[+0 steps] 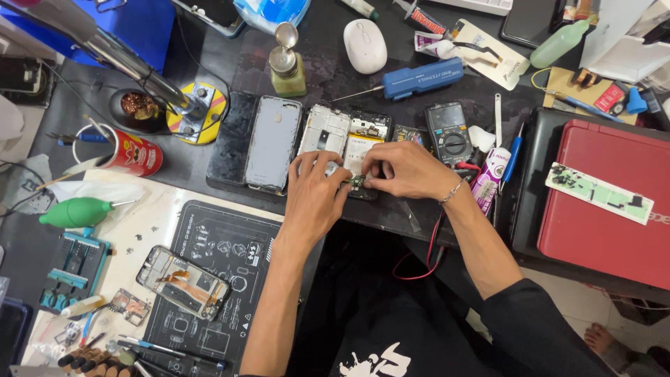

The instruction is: The person connects internal ribbon cables to a phone motherboard and chassis, then holds up the reassembled phone.

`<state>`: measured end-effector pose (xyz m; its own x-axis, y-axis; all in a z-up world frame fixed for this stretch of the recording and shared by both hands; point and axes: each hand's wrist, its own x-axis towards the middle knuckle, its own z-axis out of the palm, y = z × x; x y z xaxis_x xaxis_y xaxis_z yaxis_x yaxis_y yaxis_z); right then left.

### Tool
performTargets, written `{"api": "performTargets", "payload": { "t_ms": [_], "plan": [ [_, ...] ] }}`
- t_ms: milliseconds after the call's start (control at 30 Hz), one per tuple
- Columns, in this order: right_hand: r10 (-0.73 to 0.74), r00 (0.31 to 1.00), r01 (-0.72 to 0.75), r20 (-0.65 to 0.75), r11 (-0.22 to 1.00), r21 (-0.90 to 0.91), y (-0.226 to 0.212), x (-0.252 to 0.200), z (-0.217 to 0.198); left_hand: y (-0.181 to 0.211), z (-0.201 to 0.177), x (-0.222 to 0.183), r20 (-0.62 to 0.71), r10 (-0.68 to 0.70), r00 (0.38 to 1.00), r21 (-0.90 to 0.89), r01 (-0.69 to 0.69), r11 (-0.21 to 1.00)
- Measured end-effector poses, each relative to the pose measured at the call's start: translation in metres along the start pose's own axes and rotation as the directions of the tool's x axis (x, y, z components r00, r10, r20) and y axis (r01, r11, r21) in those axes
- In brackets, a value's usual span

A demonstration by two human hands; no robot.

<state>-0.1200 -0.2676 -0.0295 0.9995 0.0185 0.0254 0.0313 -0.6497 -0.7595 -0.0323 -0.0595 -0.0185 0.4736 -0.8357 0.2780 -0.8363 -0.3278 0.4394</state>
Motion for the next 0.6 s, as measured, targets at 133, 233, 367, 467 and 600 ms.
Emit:
{"api": "performTargets", "payload": {
  "t_ms": [133,233,367,467,600],
  "plan": [
    [0.02,1.0,-0.019,-0.016,0.999,0.044,-0.003,0.001,-0.002,0.001,-0.005,-0.004,-0.026,-0.018,1.0,0.0,0.018,1.0],
    [0.002,0.999,0.0,-0.049,0.999,0.052,-0.007,0.004,-0.003,-0.001,-0.014,-0.005,-0.064,-0.043,0.997,-0.016,0.042,0.999],
    [-0.037,0.996,0.041,-0.079,0.998,0.052,-0.013,0.008,-0.002,-0.004,-0.03,-0.011,-0.101,-0.102,0.99,-0.03,0.1,0.995],
    [-0.05,0.995,0.054,-0.081,0.998,0.045,-0.017,0.015,0.0,-0.008,-0.041,-0.02,-0.16,-0.155,0.975,-0.045,0.149,0.988],
    [0.035,0.997,-0.026,-0.065,0.989,0.143,-0.031,0.026,0.01,-0.016,-0.06,-0.044,-0.232,-0.285,0.93,-0.102,0.268,0.958]
  ]
}}
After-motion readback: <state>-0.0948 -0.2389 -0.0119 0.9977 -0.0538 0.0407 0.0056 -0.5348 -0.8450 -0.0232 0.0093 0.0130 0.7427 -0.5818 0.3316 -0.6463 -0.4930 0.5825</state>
